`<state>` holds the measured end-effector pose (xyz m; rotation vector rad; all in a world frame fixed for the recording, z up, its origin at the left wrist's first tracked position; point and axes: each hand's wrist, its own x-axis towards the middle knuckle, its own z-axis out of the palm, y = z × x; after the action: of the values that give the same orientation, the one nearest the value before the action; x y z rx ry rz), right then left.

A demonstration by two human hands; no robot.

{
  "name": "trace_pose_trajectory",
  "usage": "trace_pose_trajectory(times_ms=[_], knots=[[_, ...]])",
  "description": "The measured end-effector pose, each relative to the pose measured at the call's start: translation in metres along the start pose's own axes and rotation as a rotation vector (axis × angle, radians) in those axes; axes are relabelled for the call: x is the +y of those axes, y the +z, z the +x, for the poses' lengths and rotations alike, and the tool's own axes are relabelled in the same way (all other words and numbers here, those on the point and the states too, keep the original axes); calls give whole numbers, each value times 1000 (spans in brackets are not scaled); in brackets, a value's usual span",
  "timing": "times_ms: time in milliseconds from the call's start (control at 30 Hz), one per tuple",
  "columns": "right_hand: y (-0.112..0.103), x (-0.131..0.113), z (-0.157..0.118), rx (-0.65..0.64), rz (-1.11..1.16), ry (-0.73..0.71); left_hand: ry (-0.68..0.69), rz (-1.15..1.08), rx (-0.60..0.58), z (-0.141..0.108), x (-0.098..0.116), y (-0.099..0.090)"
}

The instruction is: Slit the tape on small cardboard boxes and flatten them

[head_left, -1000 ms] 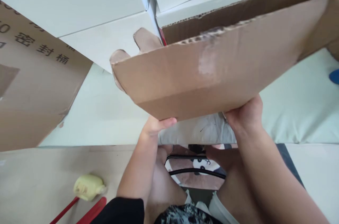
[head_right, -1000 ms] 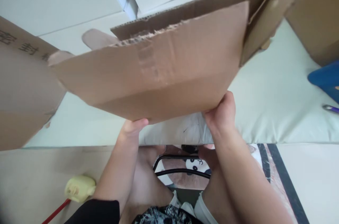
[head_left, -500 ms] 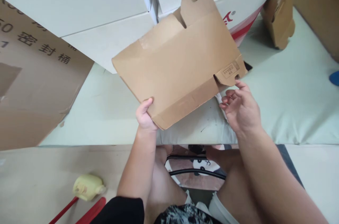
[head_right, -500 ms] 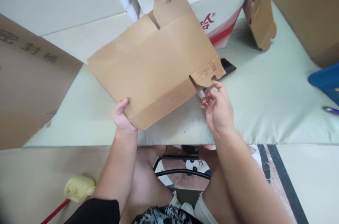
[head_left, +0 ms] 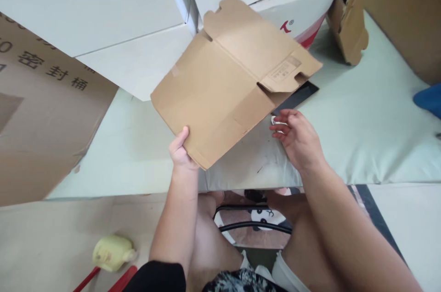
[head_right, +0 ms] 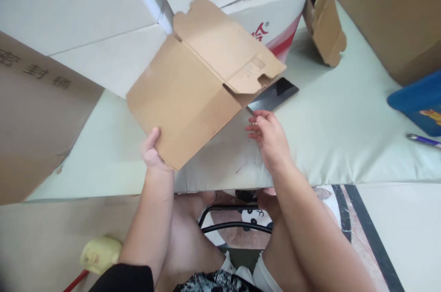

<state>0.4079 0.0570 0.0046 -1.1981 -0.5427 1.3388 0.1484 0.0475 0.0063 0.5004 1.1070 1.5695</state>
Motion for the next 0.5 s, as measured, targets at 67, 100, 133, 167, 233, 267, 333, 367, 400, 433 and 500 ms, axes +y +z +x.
trace_pose_trajectory(times_ms=[67,100,133,167,233,267,333,367,400,433,500], knots=[[-2,3,3,-4,-77,-34,-25,-21,-10,2,1,-1],[-5,4,5,3,-124,-63,-25,-28,-18,3,2,-1],[-7,5,7,15,-169,-97,-17,-30,-29,4,3,-1],[-9,6,10,26,-205,-129,-9,-29,-37,6,3,-1],[-12,9,16,31,-230,-171,-3,-24,-39,10,1,-1],[-13,10,18,14,-219,-176,-8,-24,-35,12,0,-1],[-11,13,21,-45,-186,-162,-37,-23,-32,14,-6,1],[-9,14,21,-85,-175,-152,-59,-21,-37,15,-9,2],[-6,15,20,-132,-171,-146,-85,-19,-46,16,-13,3],[-4,16,18,-187,-172,-149,-111,-18,-59,17,-17,4],[1,18,14,-315,-177,-169,-157,-20,-83,18,-25,6]])
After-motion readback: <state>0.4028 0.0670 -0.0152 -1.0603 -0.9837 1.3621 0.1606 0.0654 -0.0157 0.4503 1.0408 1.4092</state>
